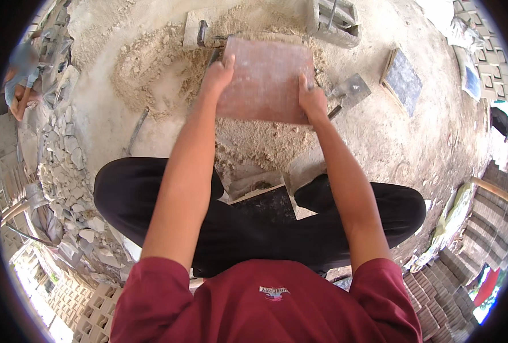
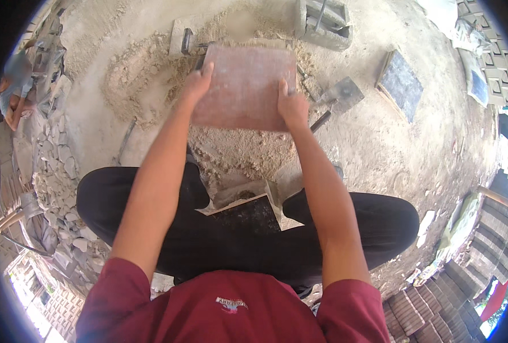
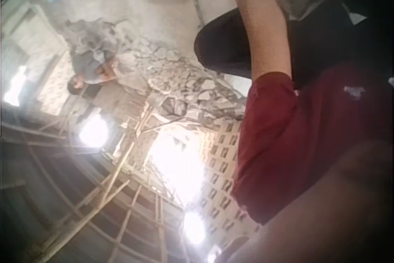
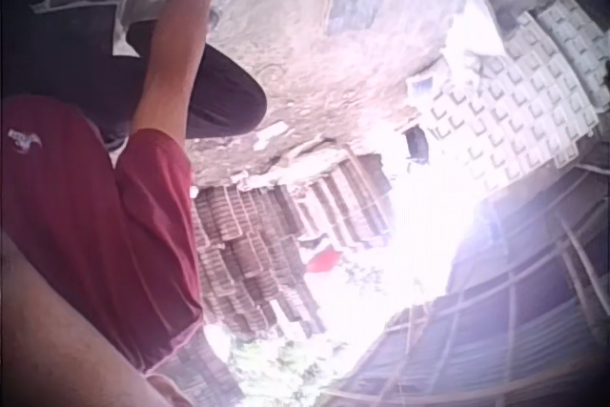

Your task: The person rubs a tile over a brick mold, scoops sand mixture onto it using a trowel, compacts and smooths the surface by hand and with the trowel, and lifts the metal mold off the formed block.

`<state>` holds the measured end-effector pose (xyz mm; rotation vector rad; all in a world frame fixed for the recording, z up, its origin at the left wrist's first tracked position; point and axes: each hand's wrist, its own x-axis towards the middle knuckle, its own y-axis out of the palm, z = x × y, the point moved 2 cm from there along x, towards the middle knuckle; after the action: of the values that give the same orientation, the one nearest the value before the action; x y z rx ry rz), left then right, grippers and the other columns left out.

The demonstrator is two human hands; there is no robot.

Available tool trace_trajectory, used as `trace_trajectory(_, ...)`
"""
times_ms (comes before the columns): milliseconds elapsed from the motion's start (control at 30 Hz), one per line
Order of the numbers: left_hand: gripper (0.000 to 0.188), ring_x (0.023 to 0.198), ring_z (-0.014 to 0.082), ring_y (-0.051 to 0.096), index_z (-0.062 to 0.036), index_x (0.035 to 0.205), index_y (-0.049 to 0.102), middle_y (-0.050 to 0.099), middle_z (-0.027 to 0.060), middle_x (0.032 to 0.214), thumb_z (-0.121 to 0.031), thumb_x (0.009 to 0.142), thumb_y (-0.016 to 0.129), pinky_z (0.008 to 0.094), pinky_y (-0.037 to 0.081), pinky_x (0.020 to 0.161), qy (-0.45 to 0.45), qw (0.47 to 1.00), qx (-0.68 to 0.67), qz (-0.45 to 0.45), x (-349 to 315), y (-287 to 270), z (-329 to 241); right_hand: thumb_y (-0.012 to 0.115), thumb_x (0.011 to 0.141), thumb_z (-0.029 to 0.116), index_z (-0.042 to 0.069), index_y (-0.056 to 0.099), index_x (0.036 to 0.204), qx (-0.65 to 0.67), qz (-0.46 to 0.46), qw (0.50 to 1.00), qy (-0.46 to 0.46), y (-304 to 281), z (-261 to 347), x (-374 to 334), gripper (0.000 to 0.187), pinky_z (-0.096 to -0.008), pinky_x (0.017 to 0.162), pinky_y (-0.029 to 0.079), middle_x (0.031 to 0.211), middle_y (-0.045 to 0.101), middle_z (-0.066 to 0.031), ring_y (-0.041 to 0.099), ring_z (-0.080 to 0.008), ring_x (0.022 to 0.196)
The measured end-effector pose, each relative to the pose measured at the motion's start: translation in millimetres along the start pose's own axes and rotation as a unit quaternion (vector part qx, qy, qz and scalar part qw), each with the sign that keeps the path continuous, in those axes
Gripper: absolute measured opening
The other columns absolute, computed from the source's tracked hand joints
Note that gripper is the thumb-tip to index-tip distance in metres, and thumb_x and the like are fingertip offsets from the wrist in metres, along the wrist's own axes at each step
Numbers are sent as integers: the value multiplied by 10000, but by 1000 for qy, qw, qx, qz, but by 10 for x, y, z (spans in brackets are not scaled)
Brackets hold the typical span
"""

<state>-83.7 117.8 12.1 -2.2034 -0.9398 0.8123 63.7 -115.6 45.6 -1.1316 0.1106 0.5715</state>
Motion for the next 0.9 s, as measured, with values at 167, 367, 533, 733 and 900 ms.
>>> trace_trajectory(167,797,1236,435,445,91,1214,537,476,352,1262,-618,892,371,441,336,1052,0,996,60,61,964,-144,-418,368,907,595,-44,679,977,-27,-43,999,-10,-272,443,899,714,-437,876,473,1019,641,-274,617,-416,986)
trace_trajectory(367,822,1279,405,414,106,1304,433,411,311,1361,-601,886,428,446,334,1059,-21,999,-20,29,877,-446,-624,401,897,621,-120,636,950,47,41,998,-25,-566,611,1068,779,-427,767,490,933,647,-284,650,-382,859)
trace_trajectory(533,767,1170,442,502,140,1157,538,494,373,1219,-559,925,323,456,401,1001,23,993,-66,-92,-22,-297,-380,261,924,622,-63,653,990,-18,-25,996,-79,-239,137,370,793,-490,885,456,954,637,-307,610,-449,968)
trace_trajectory(733,669,965,457,594,86,1031,609,614,333,993,-546,887,441,486,462,855,-37,993,-78,-85,-1297,173,94,400,935,519,-135,613,815,53,-41,997,-23,-13,-471,-702,697,-514,838,449,862,601,-374,600,-491,904)
trace_trajectory(900,693,1036,412,585,77,1094,594,619,296,1054,-565,839,540,455,459,874,-33,991,-117,-46,-1562,171,565,400,938,519,-142,586,863,85,-24,995,-43,126,-489,-1158,691,-523,825,444,888,588,-387,580,-509,924)
